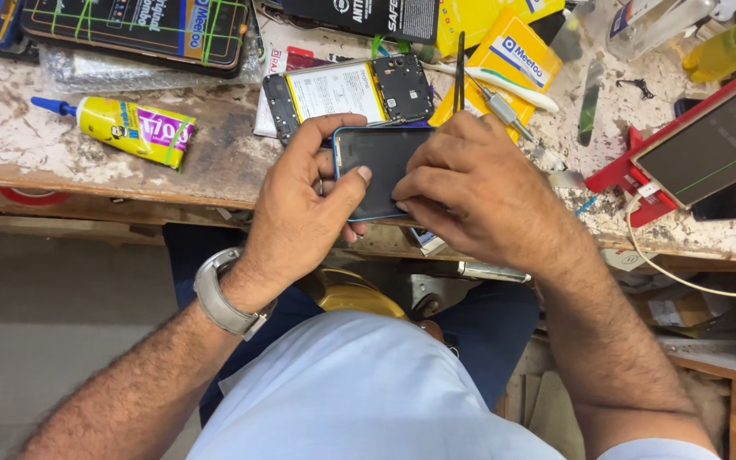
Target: The person uses a screwdriver to remove screws from a disassembled smartphone chassis. They then apply adhesive tape to the back of a separate smartphone screen assembly and place it on the workbench.
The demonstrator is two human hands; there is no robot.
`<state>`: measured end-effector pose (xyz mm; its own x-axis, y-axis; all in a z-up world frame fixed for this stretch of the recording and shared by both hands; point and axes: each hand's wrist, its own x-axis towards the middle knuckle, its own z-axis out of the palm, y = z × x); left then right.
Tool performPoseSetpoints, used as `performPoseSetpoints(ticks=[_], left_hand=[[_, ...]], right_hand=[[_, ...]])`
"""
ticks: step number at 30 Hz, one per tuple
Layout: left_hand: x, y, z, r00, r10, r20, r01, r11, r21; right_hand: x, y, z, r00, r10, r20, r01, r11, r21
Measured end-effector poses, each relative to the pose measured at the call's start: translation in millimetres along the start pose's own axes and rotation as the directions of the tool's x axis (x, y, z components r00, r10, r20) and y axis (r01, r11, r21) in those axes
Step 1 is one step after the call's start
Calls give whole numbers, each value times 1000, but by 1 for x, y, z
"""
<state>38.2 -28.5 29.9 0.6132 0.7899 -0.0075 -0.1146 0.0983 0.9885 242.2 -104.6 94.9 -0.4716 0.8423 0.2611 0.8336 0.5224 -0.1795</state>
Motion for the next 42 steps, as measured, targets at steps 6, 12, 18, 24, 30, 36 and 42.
performPoseSetpoints(ticks=[6, 12, 18, 24, 30, 36, 42], left_hand=[[2, -3, -2, 1000, -22, 12, 22, 999, -28], [3, -4, -4, 1000, -18, 17, 19, 999, -29], [3, -4, -6, 1000, 2, 1, -2, 1000, -30], [4, -4, -6, 1000, 20, 5, -21, 999, 51], [5, -4, -7, 999, 33, 10, -33, 999, 43], [5, -4, -4, 999, 39, 3, -39, 999, 20], [6, -5, -3, 999, 39, 20, -39, 999, -11]], right_hand=[[12, -3, -2, 991, -77, 107, 88, 991, -101], [16, 2, -5, 987, -120, 109, 129, 988, -87], [-4, 14, -18, 997, 9, 81, -8, 1000, -16], [-22, 20, -20, 975, 170, 140, -171, 985, -10], [-24, 21, -22, 967, 202, 154, -206, 979, 9], [-20, 23, -21, 949, 233, 211, -235, 972, -18], [-19, 22, -19, 952, 210, 224, -208, 978, -33]])
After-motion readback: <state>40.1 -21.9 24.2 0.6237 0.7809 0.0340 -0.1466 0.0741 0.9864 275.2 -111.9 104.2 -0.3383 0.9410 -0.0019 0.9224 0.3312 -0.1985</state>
